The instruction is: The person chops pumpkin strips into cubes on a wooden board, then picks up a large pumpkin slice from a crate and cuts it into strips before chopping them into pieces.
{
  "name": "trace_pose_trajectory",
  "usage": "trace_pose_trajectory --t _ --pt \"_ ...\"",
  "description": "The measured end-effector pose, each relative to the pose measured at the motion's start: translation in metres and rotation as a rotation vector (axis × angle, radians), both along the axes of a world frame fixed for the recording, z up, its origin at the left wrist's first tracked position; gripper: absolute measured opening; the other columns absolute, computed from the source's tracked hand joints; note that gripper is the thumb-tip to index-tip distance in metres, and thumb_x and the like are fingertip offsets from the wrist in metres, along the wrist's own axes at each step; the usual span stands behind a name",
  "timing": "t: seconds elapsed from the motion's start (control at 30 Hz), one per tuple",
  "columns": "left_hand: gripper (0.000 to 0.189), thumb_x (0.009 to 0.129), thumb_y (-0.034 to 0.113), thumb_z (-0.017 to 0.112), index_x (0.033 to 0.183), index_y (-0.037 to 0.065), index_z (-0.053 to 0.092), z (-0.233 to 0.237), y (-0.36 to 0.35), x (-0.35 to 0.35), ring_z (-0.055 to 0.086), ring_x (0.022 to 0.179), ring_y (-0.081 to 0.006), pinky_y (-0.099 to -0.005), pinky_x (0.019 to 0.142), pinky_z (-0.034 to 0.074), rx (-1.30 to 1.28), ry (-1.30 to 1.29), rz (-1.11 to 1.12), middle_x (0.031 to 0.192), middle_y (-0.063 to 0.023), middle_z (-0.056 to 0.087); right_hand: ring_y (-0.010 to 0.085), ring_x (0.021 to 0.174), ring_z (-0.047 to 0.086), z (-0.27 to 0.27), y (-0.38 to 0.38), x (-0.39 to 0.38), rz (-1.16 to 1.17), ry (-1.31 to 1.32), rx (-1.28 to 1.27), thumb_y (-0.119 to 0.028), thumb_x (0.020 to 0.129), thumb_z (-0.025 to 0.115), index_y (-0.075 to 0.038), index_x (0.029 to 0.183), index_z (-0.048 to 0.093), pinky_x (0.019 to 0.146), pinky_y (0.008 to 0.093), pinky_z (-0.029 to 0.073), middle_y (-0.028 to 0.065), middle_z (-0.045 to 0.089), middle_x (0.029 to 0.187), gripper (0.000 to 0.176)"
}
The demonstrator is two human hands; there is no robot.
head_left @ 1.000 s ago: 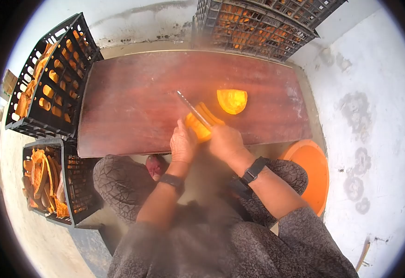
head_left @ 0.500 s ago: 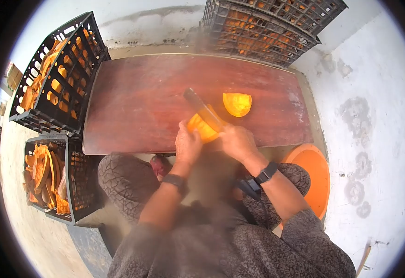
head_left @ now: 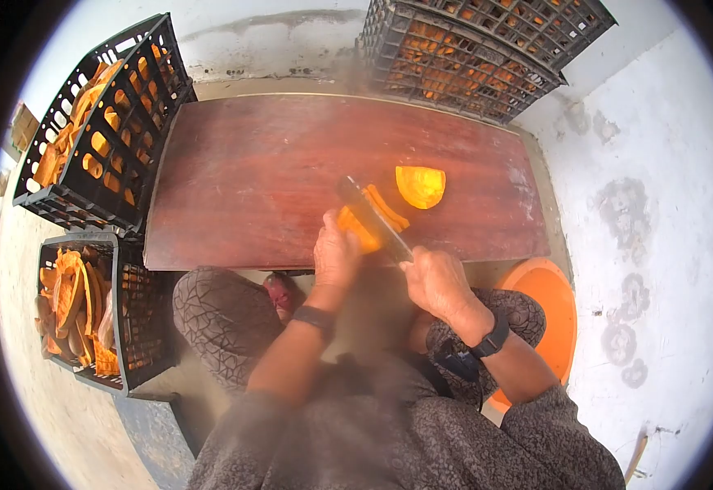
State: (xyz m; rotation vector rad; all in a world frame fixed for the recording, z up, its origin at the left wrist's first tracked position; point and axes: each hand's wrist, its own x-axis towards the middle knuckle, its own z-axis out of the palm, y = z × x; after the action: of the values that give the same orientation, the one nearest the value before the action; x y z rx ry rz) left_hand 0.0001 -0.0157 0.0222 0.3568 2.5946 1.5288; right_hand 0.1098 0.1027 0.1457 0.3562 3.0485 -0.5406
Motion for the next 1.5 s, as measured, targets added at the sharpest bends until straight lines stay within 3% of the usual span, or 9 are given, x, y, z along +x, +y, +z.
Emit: trace_pose_trajectory --t 0.57,0.97,1.4,1.5 --pt "0.031 0.085 0.01 0.052 0.115 0.001 0.048 0.002 0.001 -0.003 0.059 0.086 -0.0474 -0.0532 0.077 0.046 -0.08 0.024 -0.009 0.09 -0.031 0.061 0.0457 0.072 0.061 0.006 0.007 -0.004 -0.021 -0.092 -0.005 -0.017 0.086 0.061 0.004 0.081 0.057 0.066 0.0506 0.048 0.0265 0.06 0.07 0.022" --pt "0.027 0.084 0.012 0.052 0.108 0.002 0.044 -0.006 0.004 -0.006 0.058 0.078 -0.0488 -0.056 0.07 0.047 -0.128 0.073 -0.038 0.086 -0.0291 0.058 0.0437 0.081 0.061 0.006 0.013 -0.028 -0.022 -0.29 -0.012 -0.015 0.085 0.061 0.004 0.084 0.059 0.073 0.0494 0.048 0.0259 0.063 0.081 0.019" --pt "0.042 0.082 0.01 0.055 0.12 0.003 0.042 -0.014 0.001 -0.002 0.06 0.076 -0.0474 -0.0557 0.067 0.048 -0.188 0.094 -0.068 0.086 -0.0282 0.058 0.0416 0.074 0.064 -0.038 -0.002 -0.057 -0.008 -0.114 -0.014 -0.008 0.077 0.059 0.002 0.076 0.062 0.069 0.0485 0.051 0.0222 0.064 0.072 0.01" --pt "0.043 0.081 0.01 0.055 0.122 0.003 0.042 -0.007 0.003 -0.003 0.061 0.073 -0.0467 -0.0546 0.065 0.05 -0.18 0.161 -0.037 0.085 -0.0277 0.058 0.0355 0.071 0.066 -0.052 0.001 -0.07 0.038 -0.044 0.047 -0.007 0.076 0.059 -0.002 0.077 0.061 0.064 0.0441 0.052 0.0186 0.065 0.073 0.005"
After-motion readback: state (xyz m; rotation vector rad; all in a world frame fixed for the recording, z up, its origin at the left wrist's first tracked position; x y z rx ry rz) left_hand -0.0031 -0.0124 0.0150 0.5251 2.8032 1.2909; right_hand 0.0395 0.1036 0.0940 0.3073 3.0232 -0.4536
